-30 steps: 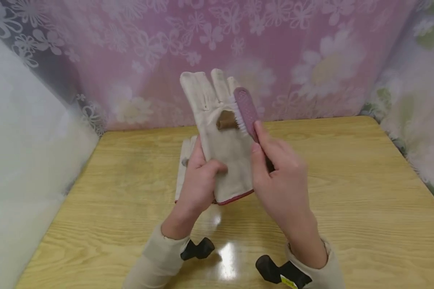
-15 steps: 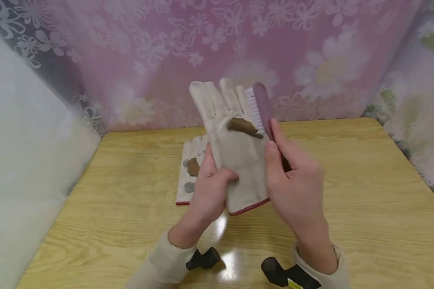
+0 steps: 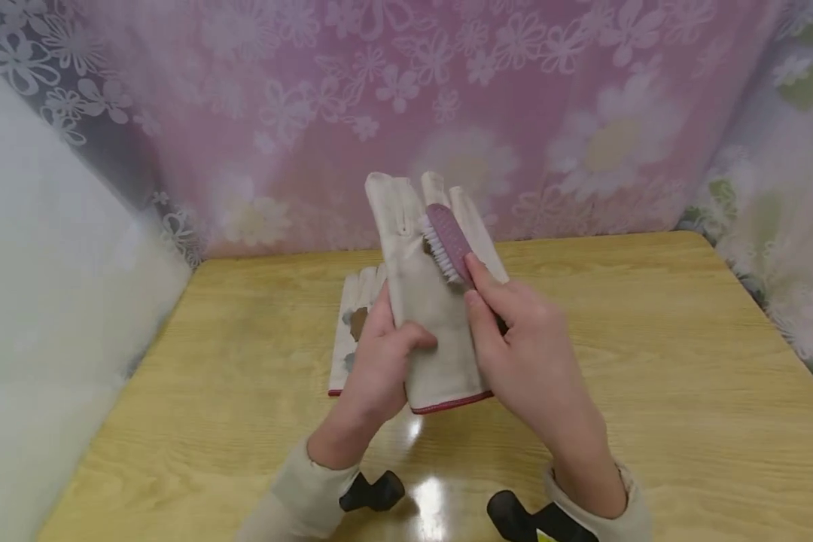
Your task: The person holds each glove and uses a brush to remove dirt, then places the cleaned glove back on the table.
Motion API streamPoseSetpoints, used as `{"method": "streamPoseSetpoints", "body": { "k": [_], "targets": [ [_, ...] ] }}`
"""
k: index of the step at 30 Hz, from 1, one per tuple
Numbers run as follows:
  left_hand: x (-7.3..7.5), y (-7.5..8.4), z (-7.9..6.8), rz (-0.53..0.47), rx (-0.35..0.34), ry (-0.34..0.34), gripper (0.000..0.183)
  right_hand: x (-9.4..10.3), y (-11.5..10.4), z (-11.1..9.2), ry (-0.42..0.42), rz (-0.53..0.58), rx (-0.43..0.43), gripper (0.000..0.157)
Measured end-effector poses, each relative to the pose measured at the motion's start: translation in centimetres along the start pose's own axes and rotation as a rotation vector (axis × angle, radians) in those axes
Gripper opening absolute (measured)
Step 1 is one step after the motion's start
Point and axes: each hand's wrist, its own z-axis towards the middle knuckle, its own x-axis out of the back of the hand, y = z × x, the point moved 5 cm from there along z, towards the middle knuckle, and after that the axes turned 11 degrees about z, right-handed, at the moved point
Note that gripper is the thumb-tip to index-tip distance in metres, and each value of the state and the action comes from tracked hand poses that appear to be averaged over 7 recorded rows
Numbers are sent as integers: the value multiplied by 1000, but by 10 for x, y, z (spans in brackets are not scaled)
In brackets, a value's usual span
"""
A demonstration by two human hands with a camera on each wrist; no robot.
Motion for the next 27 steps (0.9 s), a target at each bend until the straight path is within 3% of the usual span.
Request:
{"method": "streamPoseSetpoints", "body": {
  "k": [3,6,8,11,14,18,22,27],
  "targets": [
    [9,-1,3,-106,62,35,65,7,-1,-1,5,32,-35,43],
    [17,1,8,-130,70,61,53,16,-3,0,57,39,-12,43],
    [22,2,12,-134,75,69,46,19,-6,0,46,-20,66,44],
    [31,-1,18,-149,75,84,36,16,-9,-3,-34,-150,137,46],
    [38,-3,21,-171,44,110,32,5,-15,-9,-72,-286,185,47],
    [32,0,18,-133,-46,104,37,-13,-14,-9,-6,-364,168,45],
    [23,6,11,-43,-113,29,43,-16,-2,-2,92,-267,142,42],
    [24,7,10,-10,-98,-8,43,-8,7,2,148,-50,110,42]
  ]
}}
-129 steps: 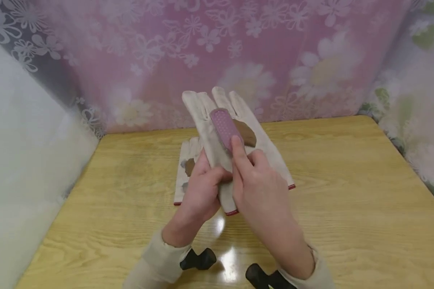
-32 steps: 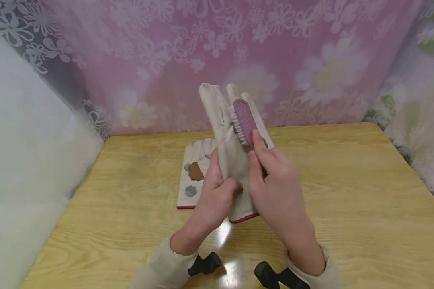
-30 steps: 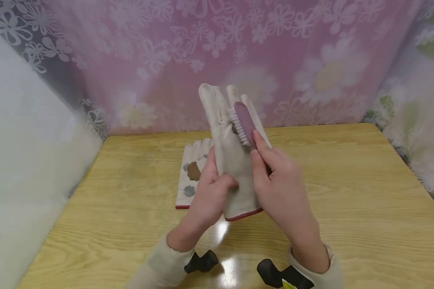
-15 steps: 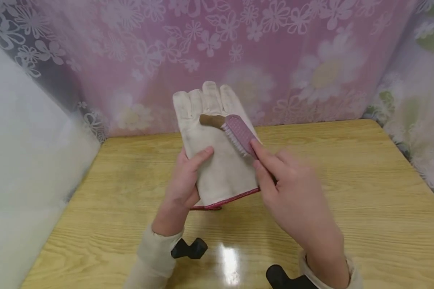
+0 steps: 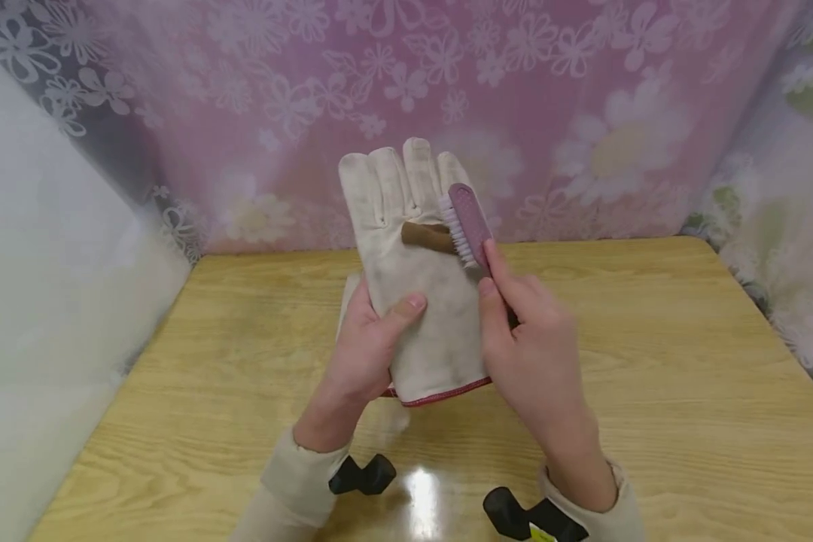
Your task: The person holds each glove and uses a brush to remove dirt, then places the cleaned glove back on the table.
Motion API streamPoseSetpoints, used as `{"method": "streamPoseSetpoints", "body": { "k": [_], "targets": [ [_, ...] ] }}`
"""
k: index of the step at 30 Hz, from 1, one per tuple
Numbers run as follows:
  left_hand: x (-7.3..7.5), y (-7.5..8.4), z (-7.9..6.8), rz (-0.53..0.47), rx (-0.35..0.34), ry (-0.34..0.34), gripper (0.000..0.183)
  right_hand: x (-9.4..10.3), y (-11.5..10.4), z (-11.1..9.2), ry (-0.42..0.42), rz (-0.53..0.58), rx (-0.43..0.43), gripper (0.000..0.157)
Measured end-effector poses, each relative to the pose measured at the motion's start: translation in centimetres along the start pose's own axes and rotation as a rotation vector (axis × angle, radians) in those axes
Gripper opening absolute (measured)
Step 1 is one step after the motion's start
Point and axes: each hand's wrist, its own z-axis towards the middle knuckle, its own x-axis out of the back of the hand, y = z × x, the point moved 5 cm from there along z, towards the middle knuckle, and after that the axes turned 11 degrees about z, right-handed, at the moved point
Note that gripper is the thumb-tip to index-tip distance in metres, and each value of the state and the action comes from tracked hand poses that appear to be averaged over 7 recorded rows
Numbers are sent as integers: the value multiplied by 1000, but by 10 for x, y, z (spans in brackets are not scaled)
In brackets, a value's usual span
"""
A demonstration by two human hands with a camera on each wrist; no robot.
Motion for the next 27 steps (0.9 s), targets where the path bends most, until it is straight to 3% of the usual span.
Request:
{"method": "streamPoseSetpoints", "body": {
  "k": [4,9,14,17,20,24,27],
  "targets": [
    [-1,-1,-2,-43,69,17,43,8,-2,1,15,75,-57,41],
    [-5,-5,-4,-96,115,23,44,15,-16,-3,-31,-20,7,41],
    [-7,-6,-7,-49,85,33,44,9,-32,-15,-109,-218,112,43],
    [-9,-3,-11,59,2,1,46,-1,-29,-16,-87,-262,123,45],
    [-12,1,-11,135,-78,-52,48,-7,-19,-11,-12,-208,119,43],
    [-11,2,-8,185,-87,-77,50,-9,-4,-5,35,-90,75,38],
    [-9,1,-6,213,-54,-88,52,-6,7,-3,28,54,-104,37]
  ]
}}
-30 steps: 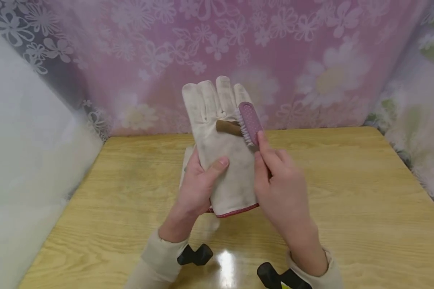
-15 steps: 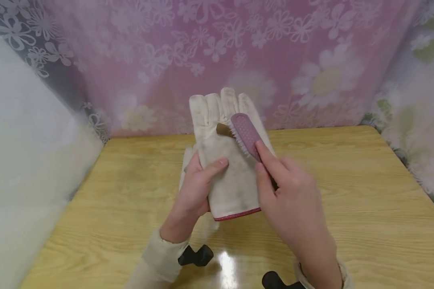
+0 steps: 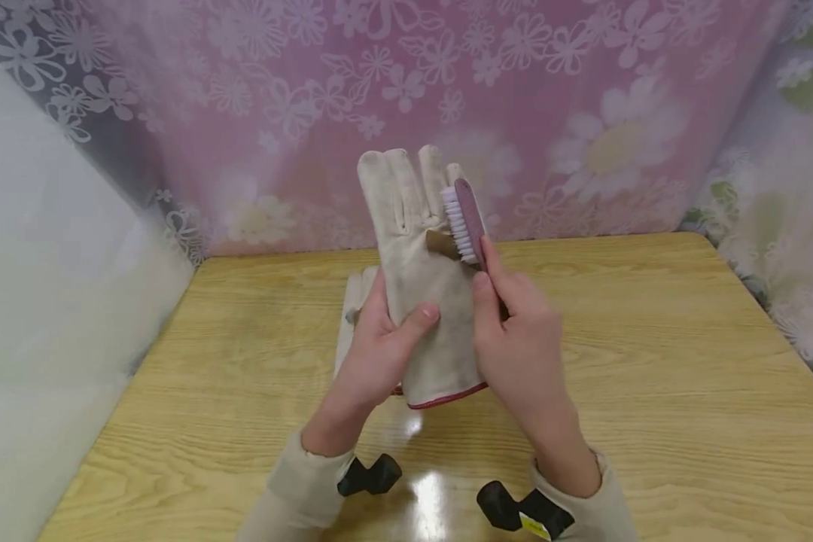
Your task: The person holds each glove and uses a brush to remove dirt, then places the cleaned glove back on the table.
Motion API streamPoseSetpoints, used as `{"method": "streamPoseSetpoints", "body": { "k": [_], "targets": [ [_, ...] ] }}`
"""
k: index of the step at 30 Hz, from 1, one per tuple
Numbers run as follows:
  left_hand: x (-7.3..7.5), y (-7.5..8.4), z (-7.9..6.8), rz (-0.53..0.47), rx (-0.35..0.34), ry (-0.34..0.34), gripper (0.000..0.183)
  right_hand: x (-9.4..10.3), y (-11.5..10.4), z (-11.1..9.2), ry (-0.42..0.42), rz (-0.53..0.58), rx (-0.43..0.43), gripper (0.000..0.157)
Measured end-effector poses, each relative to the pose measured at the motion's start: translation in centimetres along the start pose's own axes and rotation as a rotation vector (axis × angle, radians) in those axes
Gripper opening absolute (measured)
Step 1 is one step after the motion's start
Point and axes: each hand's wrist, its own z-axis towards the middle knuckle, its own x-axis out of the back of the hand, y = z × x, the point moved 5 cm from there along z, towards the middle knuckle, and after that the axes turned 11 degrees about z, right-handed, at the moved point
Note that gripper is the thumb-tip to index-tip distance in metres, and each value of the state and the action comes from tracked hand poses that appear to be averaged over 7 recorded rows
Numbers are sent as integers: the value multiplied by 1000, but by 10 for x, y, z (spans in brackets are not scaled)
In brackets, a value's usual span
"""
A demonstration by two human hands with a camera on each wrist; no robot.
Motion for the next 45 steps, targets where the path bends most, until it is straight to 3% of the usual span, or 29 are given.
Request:
{"method": "streamPoseSetpoints", "body": {
  "k": [2,4,5,7,11,13,16,19,21,26,29,32,38,42,45],
  "targets": [
    [3,-2,2,-9,44,16,55,4,5,1,1,97,-141,36],
    [6,-5,3,-56,92,48,58,8,5,0,7,137,-221,36],
    [8,-6,4,-88,108,72,58,9,2,0,4,137,-200,37],
    [10,-8,4,-148,121,117,57,9,-5,0,-12,76,-78,39],
    [15,-8,4,-141,88,211,47,1,-21,-7,-74,-168,177,44],
    [20,-9,4,-120,83,271,44,-4,-26,-13,-125,-265,209,46],
    [27,-11,6,-132,97,350,41,-9,-33,-22,-200,-327,220,48],
    [30,-15,5,-202,119,365,41,-14,-40,-31,-226,-346,243,50],
    [28,-16,4,-212,104,332,40,-17,-41,-34,-205,-342,265,51],
    [12,-2,2,-32,-27,118,43,-10,-25,-21,-32,-229,253,47],
    [7,2,2,74,-59,48,46,1,-16,-11,-23,-128,197,46],
    [13,1,3,107,-33,94,45,4,-16,-11,-102,-69,156,50],
    [40,-4,6,84,32,348,40,-15,-32,-28,-289,-179,151,52],
    [51,-1,6,23,-4,408,41,-25,-41,-35,-290,-242,235,56],
    [48,1,6,47,-2,383,41,-27,-42,-34,-227,-270,264,55]
  ]
}}
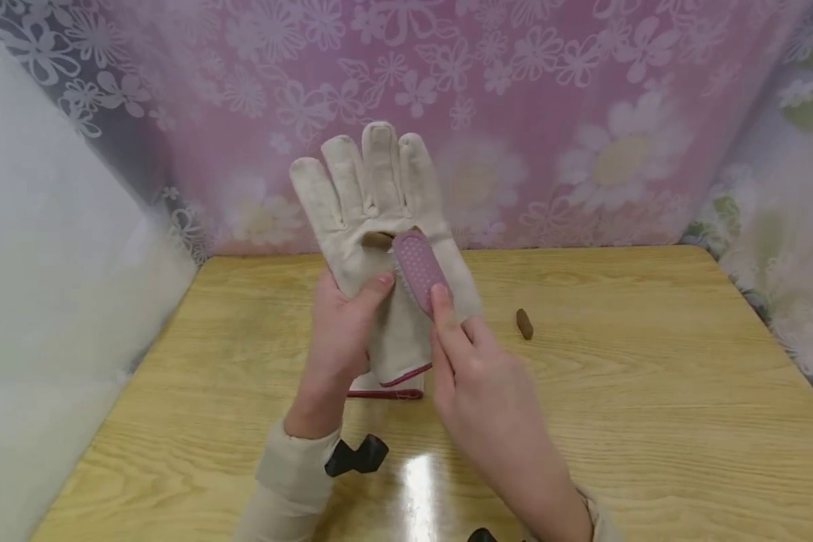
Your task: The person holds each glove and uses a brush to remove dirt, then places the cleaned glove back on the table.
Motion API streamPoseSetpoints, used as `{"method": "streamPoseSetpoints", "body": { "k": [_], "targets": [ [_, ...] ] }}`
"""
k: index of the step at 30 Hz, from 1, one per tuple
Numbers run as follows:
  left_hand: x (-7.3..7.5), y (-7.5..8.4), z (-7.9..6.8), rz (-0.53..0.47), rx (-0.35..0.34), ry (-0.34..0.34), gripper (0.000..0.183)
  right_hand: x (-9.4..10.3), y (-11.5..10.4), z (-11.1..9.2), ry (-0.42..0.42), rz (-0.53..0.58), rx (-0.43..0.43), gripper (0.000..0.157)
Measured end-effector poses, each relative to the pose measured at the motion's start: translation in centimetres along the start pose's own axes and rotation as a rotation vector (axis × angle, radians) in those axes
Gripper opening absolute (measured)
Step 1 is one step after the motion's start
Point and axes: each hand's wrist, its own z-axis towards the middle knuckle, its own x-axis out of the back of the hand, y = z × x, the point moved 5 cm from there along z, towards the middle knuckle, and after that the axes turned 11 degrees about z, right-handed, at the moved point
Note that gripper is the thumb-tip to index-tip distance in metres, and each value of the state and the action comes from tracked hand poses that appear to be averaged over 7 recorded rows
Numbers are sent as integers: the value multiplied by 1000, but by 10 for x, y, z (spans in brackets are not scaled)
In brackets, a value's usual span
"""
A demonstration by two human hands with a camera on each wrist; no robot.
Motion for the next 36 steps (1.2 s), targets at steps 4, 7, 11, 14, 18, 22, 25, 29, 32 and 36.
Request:
{"method": "streamPoseSetpoints", "body": {
  "k": [4,7,11,14,18,22,25,29,32,36],
  "targets": [
    [-15,3,-7,80,-24,-170,42,5,12,4,105,5,-49,50],
    [-23,4,-11,119,-41,-275,43,11,25,9,154,74,-65,47],
    [-15,1,-6,94,2,-153,43,7,27,11,68,148,-49,49],
    [1,1,0,-10,1,0,42,-4,15,6,-54,123,-10,53],
    [17,4,6,-77,-33,77,42,-13,-1,1,-104,69,51,58],
    [18,6,5,-23,6,44,42,-4,-2,1,-30,94,35,55],
    [12,7,3,44,22,-25,42,10,3,3,102,142,17,38],
    [0,10,-1,162,-26,-150,43,16,11,7,202,174,38,34],
    [-2,9,-1,167,-36,-158,41,4,10,7,117,118,88,44],
    [8,5,3,25,15,-55,41,-9,3,2,-20,34,144,57]
  ]
}}
